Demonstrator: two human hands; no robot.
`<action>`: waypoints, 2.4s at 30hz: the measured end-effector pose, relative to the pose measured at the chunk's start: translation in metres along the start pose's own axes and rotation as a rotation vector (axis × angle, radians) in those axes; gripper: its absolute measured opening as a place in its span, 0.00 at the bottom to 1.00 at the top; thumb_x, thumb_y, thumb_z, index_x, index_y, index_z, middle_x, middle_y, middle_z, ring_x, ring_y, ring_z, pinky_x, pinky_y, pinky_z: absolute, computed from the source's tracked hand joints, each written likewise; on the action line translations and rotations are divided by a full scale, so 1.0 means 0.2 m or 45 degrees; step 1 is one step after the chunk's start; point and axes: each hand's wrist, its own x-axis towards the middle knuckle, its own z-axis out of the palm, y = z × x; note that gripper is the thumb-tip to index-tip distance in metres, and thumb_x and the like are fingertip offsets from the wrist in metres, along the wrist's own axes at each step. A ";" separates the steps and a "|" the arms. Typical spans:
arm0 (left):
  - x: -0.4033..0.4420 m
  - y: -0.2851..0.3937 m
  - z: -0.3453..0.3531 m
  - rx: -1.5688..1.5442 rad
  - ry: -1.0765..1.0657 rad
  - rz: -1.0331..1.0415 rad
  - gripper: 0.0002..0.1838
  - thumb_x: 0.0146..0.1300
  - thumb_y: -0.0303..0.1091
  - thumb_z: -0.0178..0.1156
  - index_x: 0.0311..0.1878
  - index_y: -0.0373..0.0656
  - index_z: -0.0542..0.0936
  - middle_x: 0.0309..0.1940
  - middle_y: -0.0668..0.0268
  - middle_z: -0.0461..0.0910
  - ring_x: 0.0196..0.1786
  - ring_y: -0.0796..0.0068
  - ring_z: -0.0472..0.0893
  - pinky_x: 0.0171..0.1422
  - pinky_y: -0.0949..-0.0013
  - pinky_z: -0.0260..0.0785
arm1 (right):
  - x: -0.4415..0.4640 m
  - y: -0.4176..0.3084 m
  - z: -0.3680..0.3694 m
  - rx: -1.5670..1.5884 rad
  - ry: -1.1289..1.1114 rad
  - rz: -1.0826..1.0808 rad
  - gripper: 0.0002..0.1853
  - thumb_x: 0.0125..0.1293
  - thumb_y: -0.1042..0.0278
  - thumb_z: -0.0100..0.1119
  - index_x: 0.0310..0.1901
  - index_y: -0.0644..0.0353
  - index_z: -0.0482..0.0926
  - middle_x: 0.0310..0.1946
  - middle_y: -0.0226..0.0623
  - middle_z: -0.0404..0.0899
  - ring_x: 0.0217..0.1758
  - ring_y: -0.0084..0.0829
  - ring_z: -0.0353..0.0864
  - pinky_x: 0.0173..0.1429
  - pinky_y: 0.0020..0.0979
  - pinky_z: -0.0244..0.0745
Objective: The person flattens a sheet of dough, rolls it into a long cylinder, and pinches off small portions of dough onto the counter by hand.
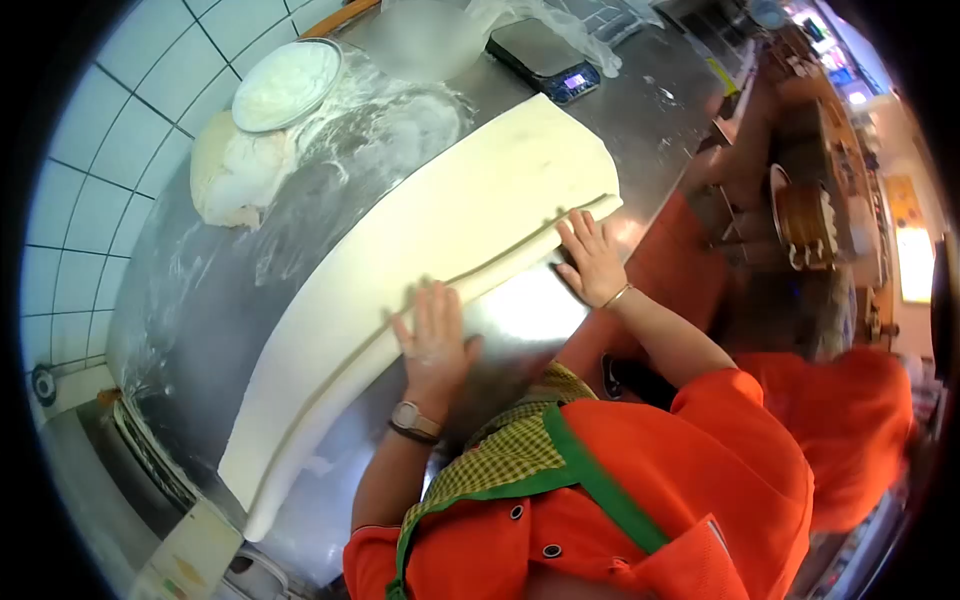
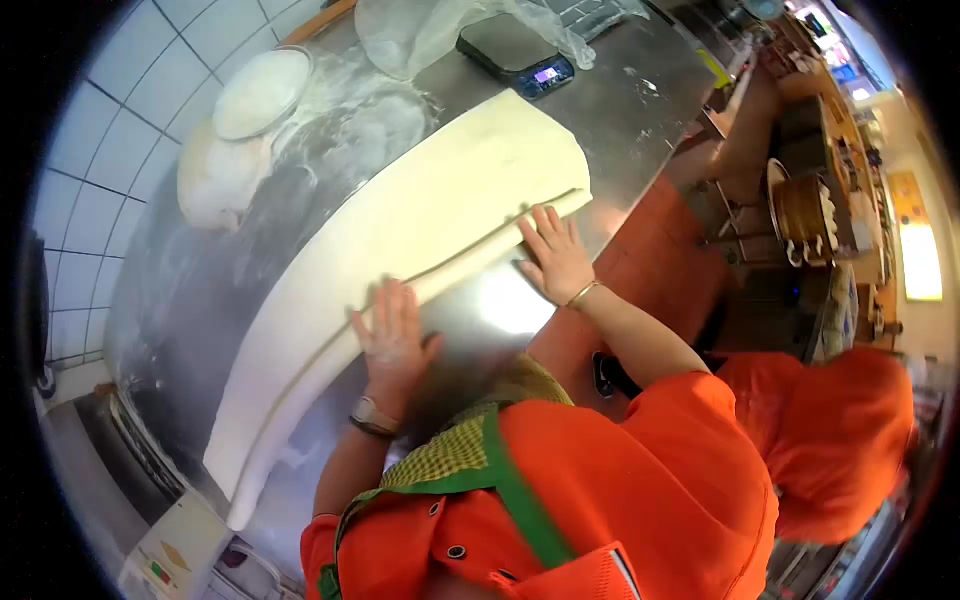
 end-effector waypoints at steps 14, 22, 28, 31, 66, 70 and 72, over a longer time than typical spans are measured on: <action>0.32 0.18 0.04 0.175 -0.013 -0.467 0.44 0.56 0.54 0.61 0.71 0.42 0.58 0.72 0.55 0.55 0.73 0.53 0.56 0.70 0.33 0.43 | 0.53 0.24 -0.15 0.246 -0.247 -0.503 0.35 0.60 0.54 0.59 0.68 0.53 0.61 0.69 0.46 0.57 0.73 0.47 0.54 0.72 0.55 0.48; 0.78 -0.29 -0.14 0.244 0.295 -0.488 0.33 0.58 0.49 0.61 0.62 0.39 0.69 0.60 0.53 0.70 0.64 0.50 0.66 0.67 0.42 0.55 | 1.40 0.09 -0.14 0.097 0.250 -0.575 0.32 0.65 0.47 0.51 0.67 0.51 0.62 0.65 0.47 0.63 0.68 0.47 0.62 0.70 0.55 0.52; 0.60 -0.02 -0.04 0.338 0.178 -0.392 0.32 0.53 0.44 0.66 0.59 0.38 0.71 0.59 0.56 0.71 0.61 0.57 0.70 0.65 0.47 0.59 | 1.03 0.27 -0.18 0.228 -0.058 -0.942 0.37 0.56 0.52 0.62 0.65 0.60 0.63 0.59 0.48 0.67 0.62 0.46 0.67 0.71 0.48 0.54; 0.65 -0.07 -0.05 0.334 0.212 -0.421 0.39 0.54 0.48 0.65 0.67 0.42 0.65 0.62 0.53 0.69 0.62 0.53 0.70 0.66 0.46 0.59 | 1.16 0.25 -0.13 0.154 0.154 -0.948 0.41 0.53 0.49 0.65 0.66 0.59 0.62 0.59 0.47 0.67 0.64 0.44 0.65 0.71 0.47 0.54; -1.46 -1.06 -0.39 0.373 0.169 -0.795 0.37 0.59 0.46 0.60 0.69 0.43 0.62 0.72 0.58 0.57 0.73 0.51 0.55 0.72 0.33 0.38 | 0.23 -1.47 0.01 -0.088 -0.113 -0.768 0.39 0.62 0.43 0.54 0.70 0.52 0.57 0.71 0.45 0.55 0.74 0.45 0.53 0.71 0.58 0.49; -1.22 -1.36 -0.54 0.397 0.278 -0.781 0.34 0.60 0.47 0.59 0.67 0.43 0.65 0.67 0.60 0.65 0.69 0.53 0.62 0.71 0.37 0.47 | 0.50 -1.56 0.00 -0.113 0.122 -0.620 0.31 0.66 0.46 0.49 0.68 0.51 0.62 0.68 0.45 0.61 0.71 0.47 0.58 0.70 0.57 0.53; -1.22 -1.45 -0.53 0.398 0.346 -0.534 0.36 0.56 0.49 0.63 0.66 0.43 0.67 0.63 0.59 0.68 0.65 0.54 0.66 0.70 0.43 0.52 | 0.48 -1.61 -0.03 0.059 0.115 -0.564 0.30 0.64 0.53 0.53 0.66 0.53 0.64 0.66 0.48 0.63 0.69 0.47 0.60 0.69 0.56 0.54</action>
